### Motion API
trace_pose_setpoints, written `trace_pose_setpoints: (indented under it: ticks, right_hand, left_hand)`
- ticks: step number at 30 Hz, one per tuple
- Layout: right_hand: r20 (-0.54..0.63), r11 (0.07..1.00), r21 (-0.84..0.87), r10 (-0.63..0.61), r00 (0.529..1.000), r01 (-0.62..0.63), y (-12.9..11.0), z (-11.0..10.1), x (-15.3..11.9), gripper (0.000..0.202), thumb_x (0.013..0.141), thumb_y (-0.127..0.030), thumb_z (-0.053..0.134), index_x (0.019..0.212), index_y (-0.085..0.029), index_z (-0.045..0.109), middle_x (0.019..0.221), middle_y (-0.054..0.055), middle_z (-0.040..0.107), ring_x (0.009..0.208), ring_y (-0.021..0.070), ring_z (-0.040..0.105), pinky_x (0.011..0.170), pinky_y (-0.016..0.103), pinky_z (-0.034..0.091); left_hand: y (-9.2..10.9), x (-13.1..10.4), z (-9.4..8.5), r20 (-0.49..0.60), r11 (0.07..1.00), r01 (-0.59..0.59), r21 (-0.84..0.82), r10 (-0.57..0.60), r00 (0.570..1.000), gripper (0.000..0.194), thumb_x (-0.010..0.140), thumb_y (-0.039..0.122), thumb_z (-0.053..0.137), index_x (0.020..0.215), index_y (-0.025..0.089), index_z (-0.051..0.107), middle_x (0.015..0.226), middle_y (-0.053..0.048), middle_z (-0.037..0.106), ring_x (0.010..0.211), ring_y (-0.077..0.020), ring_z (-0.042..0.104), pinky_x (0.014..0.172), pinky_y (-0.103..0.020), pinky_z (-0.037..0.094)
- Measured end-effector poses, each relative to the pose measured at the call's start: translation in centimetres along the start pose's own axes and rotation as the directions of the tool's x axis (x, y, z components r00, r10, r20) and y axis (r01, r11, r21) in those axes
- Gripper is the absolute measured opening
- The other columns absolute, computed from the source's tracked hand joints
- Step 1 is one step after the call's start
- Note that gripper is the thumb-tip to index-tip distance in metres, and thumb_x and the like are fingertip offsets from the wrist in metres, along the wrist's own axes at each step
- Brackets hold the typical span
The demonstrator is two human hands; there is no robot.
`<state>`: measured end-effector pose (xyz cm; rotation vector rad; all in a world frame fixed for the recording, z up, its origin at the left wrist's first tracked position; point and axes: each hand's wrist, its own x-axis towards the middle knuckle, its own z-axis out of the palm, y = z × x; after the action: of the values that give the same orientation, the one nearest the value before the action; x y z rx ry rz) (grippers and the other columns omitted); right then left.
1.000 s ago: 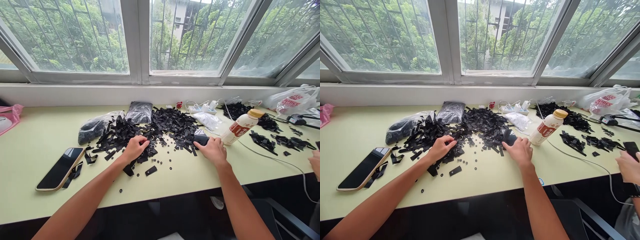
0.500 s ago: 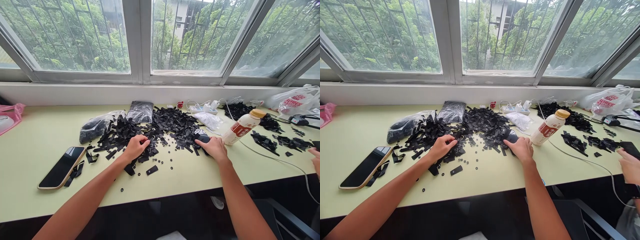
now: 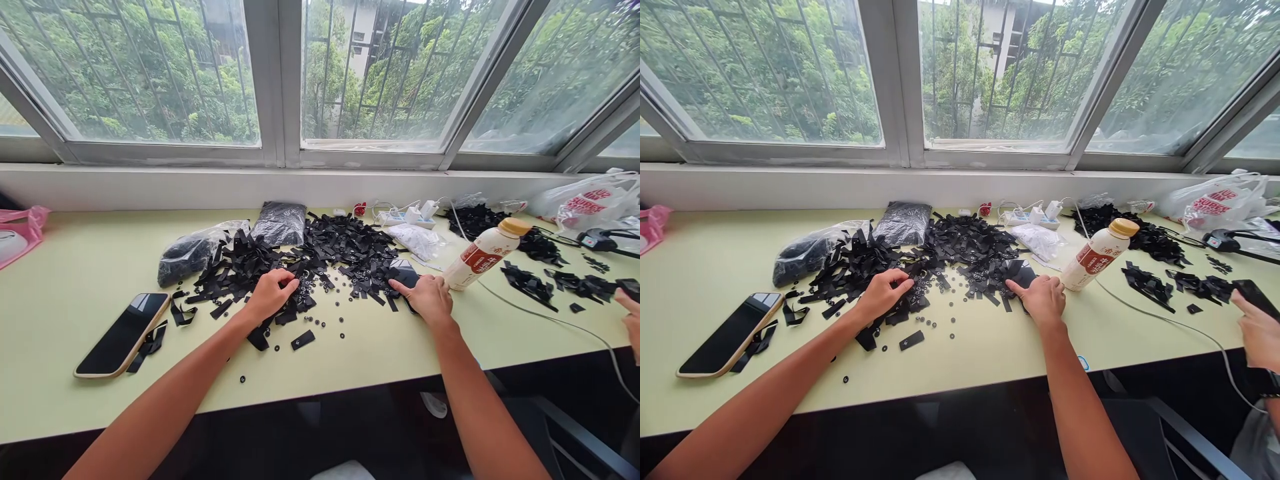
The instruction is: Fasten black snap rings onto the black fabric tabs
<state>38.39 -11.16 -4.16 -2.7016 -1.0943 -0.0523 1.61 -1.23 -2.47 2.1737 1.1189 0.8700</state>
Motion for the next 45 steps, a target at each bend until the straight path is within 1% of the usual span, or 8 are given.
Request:
trace_pose_setpoints:
  ticks: [9, 13, 16, 19, 26, 33, 42, 45]
  right_hand:
    - [0.018, 0.999, 0.035, -0.007, 1.0, 0.007, -0.1, -0.8, -0.5, 0.086, 0.076, -0.081, 0.056, 0.119, -0.006, 0.06, 0.122, 0.026, 0.056, 0.121, 0.0413, 0.05, 0.096, 0.048, 0.045]
    - [-0.213, 0.986, 0.118, -0.09, 0.973, 0.117, -1.4, -2.3, -2.1, 0.075, 0.084, -0.069, 0.058, 0.126, -0.008, 0.056, 0.122, 0.023, 0.055, 0.117, 0.0384, 0.052, 0.097, 0.047, 0.043]
    - [-0.3, 0.844, 0.248, -0.4, 0.866, 0.476, -4.6, -3.6, -4.8, 0.039, 0.099, -0.049, 0.047, 0.112, -0.016, 0.063, 0.111, 0.015, 0.061, 0.106, 0.0273, 0.057, 0.094, 0.036, 0.044]
    - [-0.124, 0.568, 0.365, -0.755, 0.643, 0.737, -9.4, -4.0, -7.7, 0.032, 0.104, -0.036, 0.04, 0.101, -0.021, 0.068, 0.1, 0.007, 0.065, 0.091, 0.0195, 0.061, 0.081, 0.029, 0.045]
    - [-0.102, 0.305, 0.298, -0.932, 0.348, 0.905, -18.4, -1.4, -8.8, 0.027, 0.105, -0.028, 0.042, 0.096, -0.017, 0.064, 0.096, 0.008, 0.063, 0.092, 0.0191, 0.058, 0.079, 0.029, 0.043]
    - [-0.168, 0.256, 0.399, -0.924, 0.344, 0.881, -18.4, 0.4, -8.5, 0.02, 0.106, -0.024, 0.037, 0.098, -0.019, 0.055, 0.095, 0.005, 0.06, 0.09, 0.0182, 0.053, 0.079, 0.029, 0.042]
    - [-0.258, 0.118, 0.32, -0.944, 0.206, 0.94, -17.8, 1.1, -8.5, 0.022, 0.103, -0.017, 0.034, 0.086, -0.02, 0.047, 0.085, 0.006, 0.054, 0.077, 0.0192, 0.045, 0.071, 0.031, 0.037]
    - [-0.284, 0.14, 0.397, -0.921, 0.266, 0.907, -17.9, 1.9, -8.8, 0.023, 0.103, -0.019, 0.033, 0.084, -0.021, 0.046, 0.079, 0.004, 0.053, 0.072, 0.0179, 0.044, 0.066, 0.03, 0.035]
  left_hand:
    - [-0.5, 0.0, 0.2, 0.0, 1.0, -0.013, 0.002, 0.013, 1.0, 0.024, 0.09, 0.041, 0.06, 0.083, 0.021, 0.072, 0.092, -0.006, 0.073, 0.087, -0.0225, 0.066, 0.076, -0.034, 0.05]
    - [-0.5, 0.0, 0.2, 0.0, 1.0, -0.018, 0.003, 0.018, 1.0, 0.025, 0.09, 0.042, 0.059, 0.084, 0.021, 0.072, 0.093, -0.006, 0.073, 0.087, -0.0226, 0.066, 0.079, -0.034, 0.051]
    - [-0.5, 0.0, 0.2, 0.0, 1.0, -0.015, 0.009, 0.015, 1.0, 0.025, 0.09, 0.042, 0.059, 0.085, 0.021, 0.072, 0.095, -0.006, 0.074, 0.089, -0.0229, 0.066, 0.08, -0.034, 0.05]
    - [-0.5, 0.1, 0.2, -0.004, 1.0, 0.001, 0.01, -0.001, 1.0, 0.023, 0.09, 0.041, 0.059, 0.085, 0.021, 0.071, 0.092, -0.004, 0.073, 0.086, -0.0222, 0.066, 0.077, -0.033, 0.049]
    - [-0.7, 0.2, -0.2, 0.021, 0.999, -0.044, -0.013, 0.044, 0.999, 0.028, 0.094, 0.04, 0.054, 0.083, 0.019, 0.068, 0.081, -0.002, 0.069, 0.077, -0.0186, 0.06, 0.073, -0.03, 0.046]
    - [-1.0, 0.2, -0.5, 0.075, 0.995, -0.084, -0.06, 0.088, 0.993, 0.032, 0.096, 0.041, 0.053, 0.076, 0.018, 0.064, 0.075, -0.001, 0.062, 0.073, -0.0165, 0.054, 0.069, -0.028, 0.044]
    - [-0.3, 0.0, -1.4, 0.208, 0.968, -0.123, -0.22, 0.17, 0.963, 0.026, 0.096, 0.033, 0.055, 0.082, 0.015, 0.067, 0.08, -0.002, 0.06, 0.075, -0.0151, 0.052, 0.071, -0.028, 0.043]
    - [-0.4, 0.1, -1.6, 0.247, 0.951, -0.091, -0.295, 0.167, 0.955, 0.028, 0.095, 0.034, 0.055, 0.077, 0.015, 0.064, 0.076, -0.001, 0.057, 0.072, -0.0138, 0.049, 0.068, -0.026, 0.041]
